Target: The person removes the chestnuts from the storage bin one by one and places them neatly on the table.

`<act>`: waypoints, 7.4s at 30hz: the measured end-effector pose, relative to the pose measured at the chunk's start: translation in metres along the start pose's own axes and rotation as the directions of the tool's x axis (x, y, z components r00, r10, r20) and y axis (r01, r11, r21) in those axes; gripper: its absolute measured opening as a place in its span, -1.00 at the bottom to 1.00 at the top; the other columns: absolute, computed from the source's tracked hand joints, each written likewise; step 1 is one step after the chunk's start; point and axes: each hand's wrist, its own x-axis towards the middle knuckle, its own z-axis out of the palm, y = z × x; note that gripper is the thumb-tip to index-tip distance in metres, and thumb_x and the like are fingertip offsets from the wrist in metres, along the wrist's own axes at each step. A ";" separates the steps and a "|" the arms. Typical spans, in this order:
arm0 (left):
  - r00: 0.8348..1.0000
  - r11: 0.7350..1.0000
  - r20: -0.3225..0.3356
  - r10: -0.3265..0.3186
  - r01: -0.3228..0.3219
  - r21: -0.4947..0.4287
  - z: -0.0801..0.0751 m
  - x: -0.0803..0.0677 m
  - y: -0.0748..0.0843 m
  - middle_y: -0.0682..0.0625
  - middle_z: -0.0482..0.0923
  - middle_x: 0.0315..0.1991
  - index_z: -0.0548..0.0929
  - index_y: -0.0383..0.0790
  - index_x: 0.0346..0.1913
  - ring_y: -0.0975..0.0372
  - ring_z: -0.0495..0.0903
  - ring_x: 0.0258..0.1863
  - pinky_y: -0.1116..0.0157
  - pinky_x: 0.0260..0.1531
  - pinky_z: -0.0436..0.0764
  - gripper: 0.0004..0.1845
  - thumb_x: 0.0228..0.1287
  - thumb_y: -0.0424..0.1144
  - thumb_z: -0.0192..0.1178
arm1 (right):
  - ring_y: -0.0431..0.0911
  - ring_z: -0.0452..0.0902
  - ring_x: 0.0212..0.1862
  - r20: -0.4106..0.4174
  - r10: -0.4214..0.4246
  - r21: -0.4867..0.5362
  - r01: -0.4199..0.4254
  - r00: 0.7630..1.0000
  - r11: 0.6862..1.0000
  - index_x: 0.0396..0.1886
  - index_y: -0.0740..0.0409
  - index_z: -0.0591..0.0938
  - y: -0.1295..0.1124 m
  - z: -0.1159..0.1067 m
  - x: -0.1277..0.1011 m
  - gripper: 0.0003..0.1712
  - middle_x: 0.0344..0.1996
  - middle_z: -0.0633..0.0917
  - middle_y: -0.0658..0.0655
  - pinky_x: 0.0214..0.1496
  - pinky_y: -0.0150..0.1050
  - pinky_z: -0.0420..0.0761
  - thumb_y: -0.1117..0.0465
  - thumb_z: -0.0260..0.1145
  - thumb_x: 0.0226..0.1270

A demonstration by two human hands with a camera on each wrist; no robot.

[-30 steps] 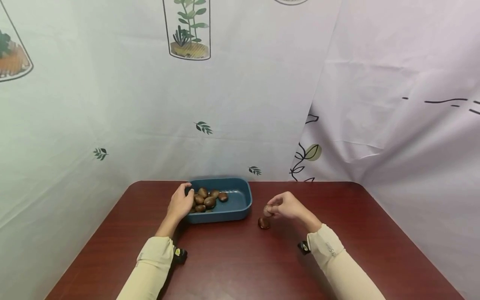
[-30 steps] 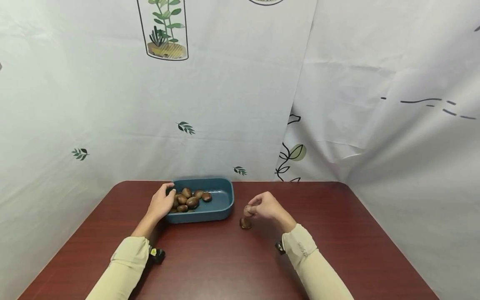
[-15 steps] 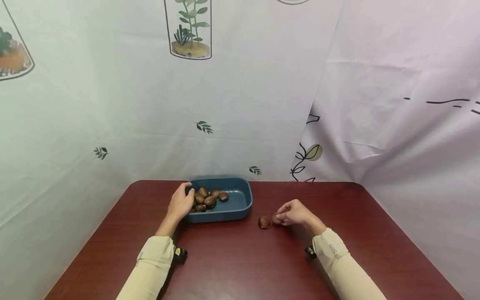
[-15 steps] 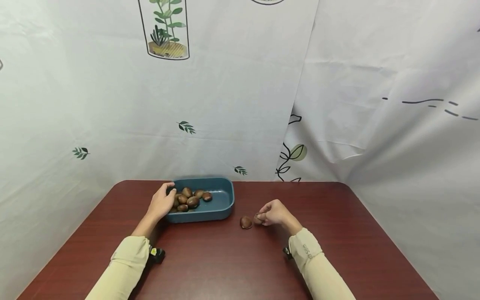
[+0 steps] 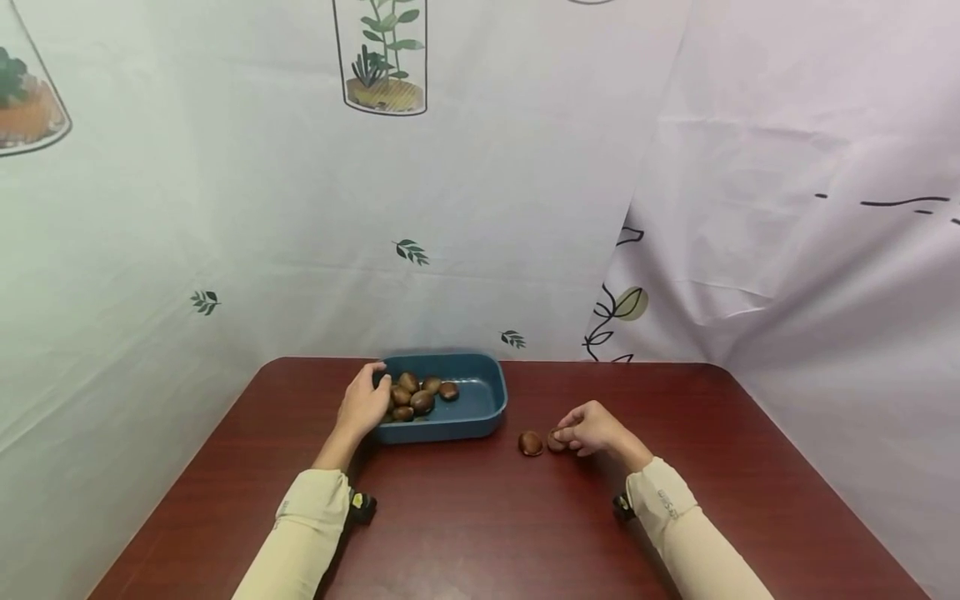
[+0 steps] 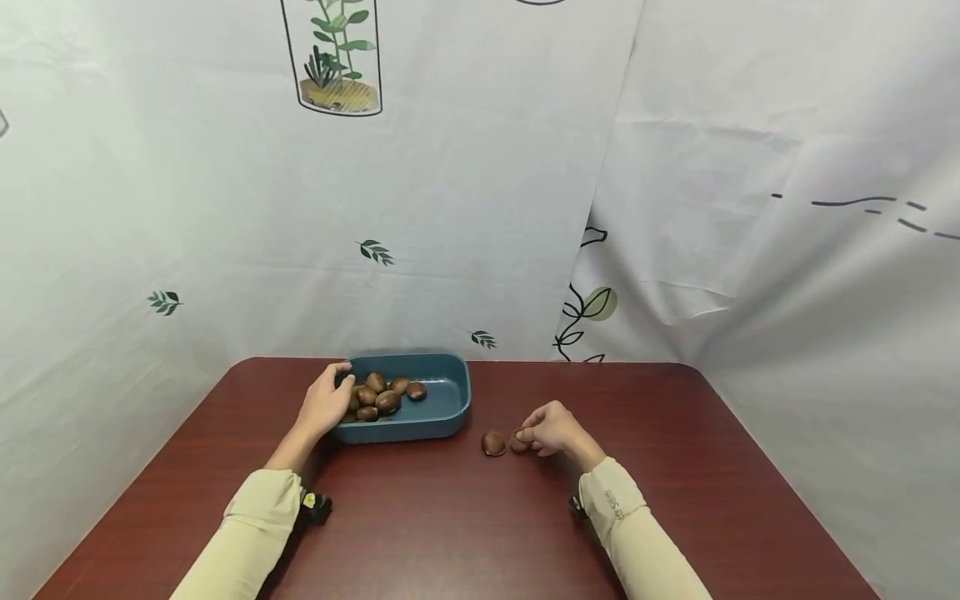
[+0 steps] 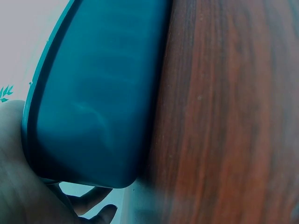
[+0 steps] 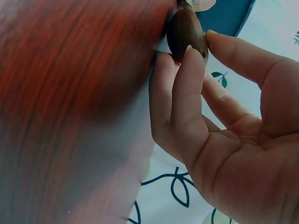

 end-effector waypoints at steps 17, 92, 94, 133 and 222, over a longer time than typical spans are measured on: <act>1.000 1.000 0.006 0.006 -0.006 -0.010 0.000 -0.001 -0.001 -0.16 0.23 0.47 0.29 -0.13 0.44 -0.15 0.26 0.38 -0.25 0.20 0.28 -0.50 0.55 -0.06 -0.14 | -0.13 0.57 -0.47 -0.029 -0.034 -0.054 0.033 0.999 0.998 -0.25 0.33 0.75 0.000 -0.001 -0.004 -0.84 -0.51 0.67 0.09 -0.46 -0.20 0.65 0.31 0.42 0.22; 1.000 1.000 -0.004 0.004 -0.004 -0.005 0.003 0.001 0.000 -0.19 0.22 0.47 0.29 -0.15 0.44 -0.16 0.24 0.39 -0.24 0.22 0.26 -0.48 0.55 -0.03 -0.17 | -0.01 0.72 -0.21 0.201 -0.042 0.338 -0.029 0.979 0.941 0.03 0.35 0.64 -0.125 0.150 0.092 -0.57 -0.18 0.69 0.18 -0.11 -0.18 0.68 0.42 0.46 0.12; 1.000 1.000 -0.002 0.002 -0.002 -0.006 0.003 0.000 -0.001 -0.19 0.22 0.47 0.29 -0.15 0.44 -0.16 0.24 0.39 -0.24 0.22 0.26 -0.48 0.55 -0.03 -0.17 | -0.03 0.72 -0.24 0.209 -0.042 0.343 -0.033 0.977 0.939 -0.02 0.35 0.65 -0.125 0.150 0.092 -0.61 -0.21 0.68 0.18 -0.13 -0.20 0.68 0.44 0.46 0.11; 1.000 0.999 -0.011 0.003 -0.003 0.037 0.001 -0.004 0.003 -0.19 0.23 0.46 0.31 -0.16 0.44 -0.16 0.27 0.38 -0.28 0.18 0.27 -0.49 0.55 -0.05 -0.16 | 0.12 0.63 -0.25 0.265 -0.273 0.432 0.139 0.925 0.891 0.05 0.27 0.50 -0.120 0.092 0.062 -0.55 -0.24 0.71 0.22 -0.10 0.02 0.60 0.34 0.45 0.19; 1.000 1.000 -0.010 -0.001 0.001 0.030 0.001 -0.001 -0.002 -0.15 0.24 0.47 0.33 -0.12 0.43 -0.14 0.27 0.39 -0.31 0.20 0.22 -0.49 0.52 -0.05 -0.11 | -0.09 0.58 -0.38 -0.030 -0.078 0.040 0.079 0.997 0.996 0.03 0.38 0.65 0.038 -0.032 -0.015 -0.50 -0.21 0.74 0.15 -0.44 -0.14 0.62 0.21 0.52 0.14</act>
